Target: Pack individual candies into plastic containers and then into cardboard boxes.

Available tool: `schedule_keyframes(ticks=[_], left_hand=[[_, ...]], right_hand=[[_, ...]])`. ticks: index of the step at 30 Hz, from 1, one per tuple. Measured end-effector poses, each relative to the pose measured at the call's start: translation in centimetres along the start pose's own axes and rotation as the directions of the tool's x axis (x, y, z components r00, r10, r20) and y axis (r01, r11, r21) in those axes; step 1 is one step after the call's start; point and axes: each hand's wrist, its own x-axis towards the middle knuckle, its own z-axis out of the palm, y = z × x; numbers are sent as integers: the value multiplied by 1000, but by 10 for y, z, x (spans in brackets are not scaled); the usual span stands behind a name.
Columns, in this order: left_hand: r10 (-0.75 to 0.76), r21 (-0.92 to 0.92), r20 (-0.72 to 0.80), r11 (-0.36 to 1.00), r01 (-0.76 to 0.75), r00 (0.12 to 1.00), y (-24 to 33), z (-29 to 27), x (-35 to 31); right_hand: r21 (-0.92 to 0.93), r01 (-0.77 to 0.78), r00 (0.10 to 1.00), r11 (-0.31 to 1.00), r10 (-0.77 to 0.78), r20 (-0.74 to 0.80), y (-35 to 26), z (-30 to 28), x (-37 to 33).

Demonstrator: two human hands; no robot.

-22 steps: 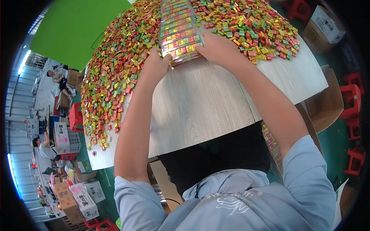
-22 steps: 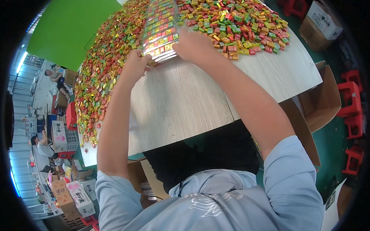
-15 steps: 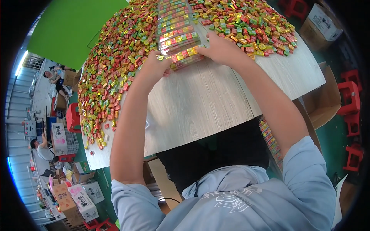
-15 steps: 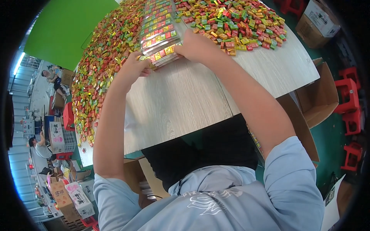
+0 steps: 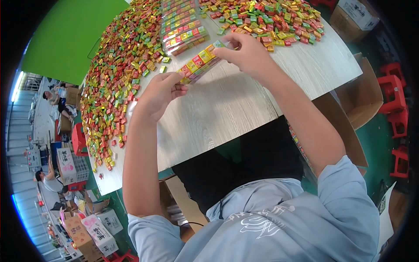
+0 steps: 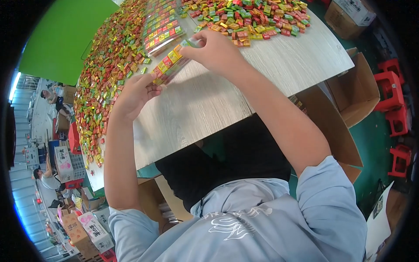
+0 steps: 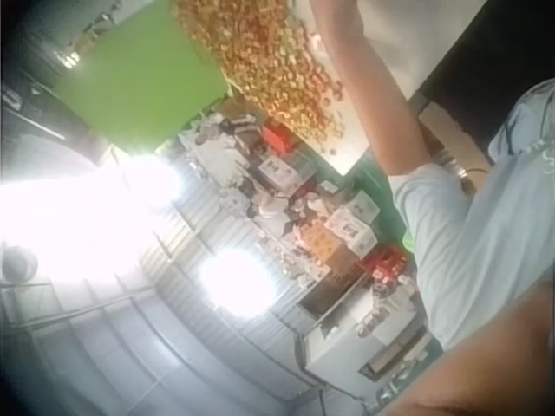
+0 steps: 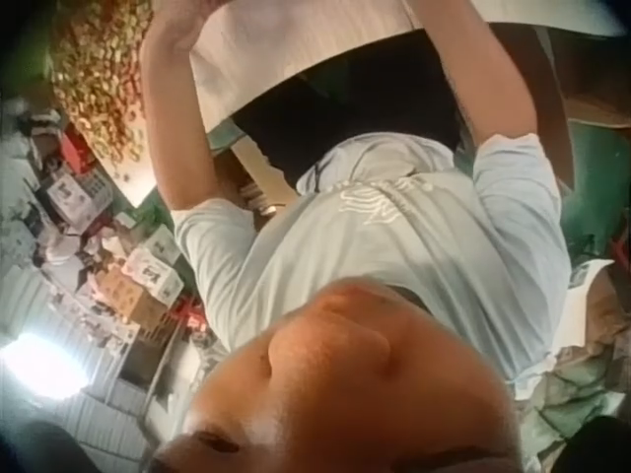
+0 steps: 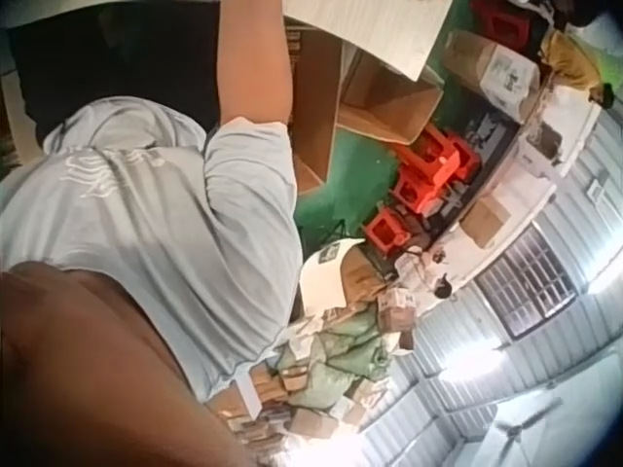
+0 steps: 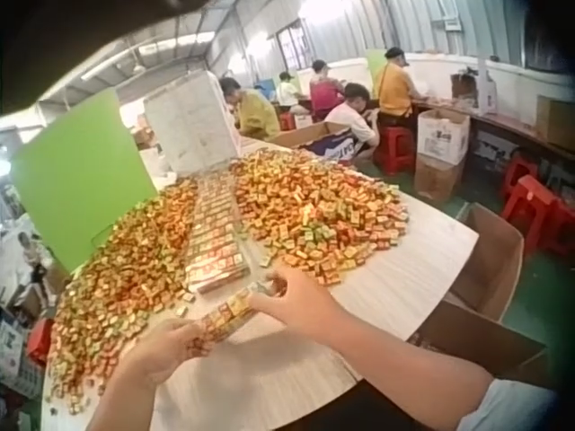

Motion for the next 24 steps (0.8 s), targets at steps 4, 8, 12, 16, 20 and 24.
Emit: schedule_keyframes(ticks=[4,8,12,16,20,24], left_hand=[[48,-110,110,993,-36,993,2,26,-29],[26,-93,229,996,-4,973,-5,65,-62],[-76,-67,363,992,107,929,-11,99,-85],[-189,-143,493,945,293,849,-23,135,-108],[-71,-81,742,977,195,666,-63,154,-120],[-25,-423,786,706,568,617,-98,201,-126]], right_hand=[[338,26,998,941,-45,48,-4,-32,-32],[508,-50,990,860,-23,136,-7,-69,-77],[572,-175,975,801,63,211,2,-92,-115],[585,-309,938,750,140,316,22,-118,-152],[617,-482,862,622,214,459,32,-129,-196],[570,-605,759,556,186,624,51,-120,-232]])
